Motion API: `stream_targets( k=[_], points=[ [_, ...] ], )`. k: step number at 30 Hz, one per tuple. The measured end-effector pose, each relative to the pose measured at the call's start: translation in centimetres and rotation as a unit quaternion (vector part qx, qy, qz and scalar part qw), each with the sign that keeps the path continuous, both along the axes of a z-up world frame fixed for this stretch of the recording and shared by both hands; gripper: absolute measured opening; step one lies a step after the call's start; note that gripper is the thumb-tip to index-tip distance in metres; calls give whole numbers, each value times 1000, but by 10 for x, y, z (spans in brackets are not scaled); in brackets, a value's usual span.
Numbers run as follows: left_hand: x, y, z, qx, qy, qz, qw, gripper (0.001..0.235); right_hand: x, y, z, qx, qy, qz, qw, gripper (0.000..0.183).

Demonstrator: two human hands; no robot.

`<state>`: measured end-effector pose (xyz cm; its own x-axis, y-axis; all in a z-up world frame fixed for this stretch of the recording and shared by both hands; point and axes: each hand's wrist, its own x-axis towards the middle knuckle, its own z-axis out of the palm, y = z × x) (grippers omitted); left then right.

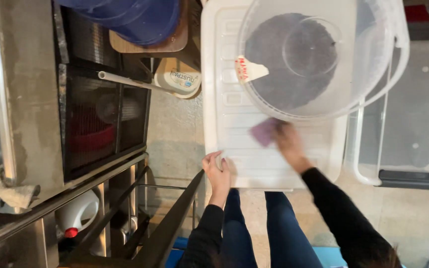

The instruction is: Cleaning and wiping down plastic storage containers and lids with a cloth

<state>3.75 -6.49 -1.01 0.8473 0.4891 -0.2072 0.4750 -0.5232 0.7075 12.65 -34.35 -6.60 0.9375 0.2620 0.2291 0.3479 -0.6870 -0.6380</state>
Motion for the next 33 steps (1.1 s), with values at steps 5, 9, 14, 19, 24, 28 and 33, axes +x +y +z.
stream_targets(
  k=[5, 9, 14, 19, 24, 28, 33],
  points=[
    [53, -42, 59, -208, -23, -11, 978, 26, 11, -16, 157, 263, 179, -391, 864, 23],
    [117, -73, 143, -392, -81, 28, 916, 35, 3, 17, 17, -233, -44, -237, 942, 21],
    [154, -100, 147, -588, -27, 60, 806, 40, 18, 103, 61, -26, 120, -161, 979, 15],
    [162, -115, 184, -555, -85, 84, 823, 44, -10, 66, 102, 165, 246, -103, 950, 19],
    [178, -125, 227, -538, -83, 85, 834, 43, -65, -85, 103, -225, -16, -89, 970, 24],
    [178, -137, 248, -557, -108, 110, 816, 33, -151, -120, 65, -222, 103, -121, 962, 29],
    [120, -123, 262, -511, -84, 162, 840, 35, -159, -115, 10, -246, 46, -133, 959, 25]
  ],
)
